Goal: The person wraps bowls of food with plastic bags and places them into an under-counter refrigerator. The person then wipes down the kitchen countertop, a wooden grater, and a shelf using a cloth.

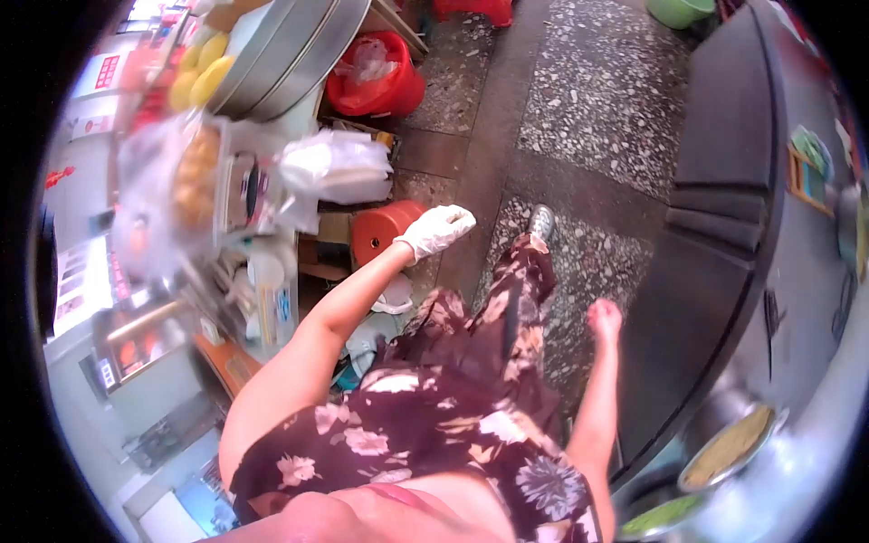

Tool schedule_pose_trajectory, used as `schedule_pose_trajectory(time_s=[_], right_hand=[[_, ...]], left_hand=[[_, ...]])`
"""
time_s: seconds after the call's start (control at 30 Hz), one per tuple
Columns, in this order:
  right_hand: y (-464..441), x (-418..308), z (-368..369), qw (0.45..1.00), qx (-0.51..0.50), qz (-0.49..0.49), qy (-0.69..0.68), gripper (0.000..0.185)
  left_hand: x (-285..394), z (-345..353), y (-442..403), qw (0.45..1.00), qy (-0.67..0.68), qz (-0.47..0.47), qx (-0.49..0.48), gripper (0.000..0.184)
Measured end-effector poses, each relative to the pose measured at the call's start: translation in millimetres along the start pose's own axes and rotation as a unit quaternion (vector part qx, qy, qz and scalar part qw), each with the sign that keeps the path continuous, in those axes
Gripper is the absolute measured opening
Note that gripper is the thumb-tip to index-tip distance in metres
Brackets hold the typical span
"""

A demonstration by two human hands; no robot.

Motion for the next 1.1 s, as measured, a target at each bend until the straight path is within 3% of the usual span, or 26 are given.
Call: schedule_pose_trajectory(time_s=[0.13,0.2,0.27,0.33,0.47,0.5,0.6,0.63,0.73,0.8,0.83,0.93,0.97,1.0,1.07,1.1], right_hand=[[-103,-175,45,0.965,-0.044,-0.214,0.149,0.026],[-125,-251,81,0.963,-0.069,-0.226,0.131,0.029],[-141,-305,117,0.966,-0.074,-0.225,0.106,0.026],[-149,-338,150,0.969,-0.088,-0.218,0.081,0.022],[-175,-330,188,0.976,-0.088,-0.175,0.096,0.020],[-184,-320,193,0.980,-0.077,-0.157,0.095,0.019],[-214,-293,212,0.988,-0.046,-0.100,0.106,0.019],[-226,-286,219,0.992,-0.049,-0.078,0.084,0.020],[-252,-283,254,0.998,-0.038,-0.014,0.039,0.023],[-265,-284,277,0.997,-0.060,-0.008,0.051,0.022],[-270,-285,288,0.996,-0.071,0.001,0.051,0.021],[-277,-287,306,0.993,-0.107,0.014,0.056,0.020],[-277,-285,306,0.992,-0.107,0.020,0.058,0.020],[-276,-283,304,0.994,-0.098,0.025,0.050,0.021],[-273,-286,300,0.995,-0.090,0.027,0.042,0.021],[-270,-290,295,0.995,-0.083,0.033,0.042,0.021]], left_hand=[[-39,-80,-77,0.985,0.031,-0.067,0.157,0.040],[-89,-121,-113,0.966,0.099,-0.098,0.216,0.037],[-166,-150,-160,0.920,0.141,-0.071,0.358,0.031],[-203,-200,-190,0.890,0.135,-0.120,0.418,0.027],[-311,-281,-256,0.822,0.075,-0.229,0.516,0.025],[-348,-296,-274,0.807,-0.001,-0.252,0.534,0.025],[-364,-348,-318,0.774,-0.027,-0.351,0.526,0.030],[-398,-353,-329,0.769,-0.031,-0.365,0.524,0.030],[-454,-387,-361,0.820,-0.067,-0.280,0.496,0.045],[-449,-389,-383,0.794,-0.183,-0.408,0.412,0.063],[-424,-395,-389,0.811,-0.051,-0.466,0.351,0.071],[-447,-393,-390,0.830,-0.034,-0.472,0.296,0.063],[-453,-409,-390,0.819,0.049,-0.487,0.300,0.056],[-451,-409,-382,0.819,0.050,-0.490,0.296,0.056],[-438,-405,-361,0.784,0.149,-0.501,0.334,0.064],[-440,-398,-350,0.733,0.213,-0.467,0.446,0.062]])
Point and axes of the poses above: each hand's wrist, its own y-axis away from the middle knuckle, its own z-axis out of the palm, x = y × z, the point moved 1 cm from there along -y, towards the middle knuckle, and after that the axes turned 9 degrees about -x, right-handed, at the moved point
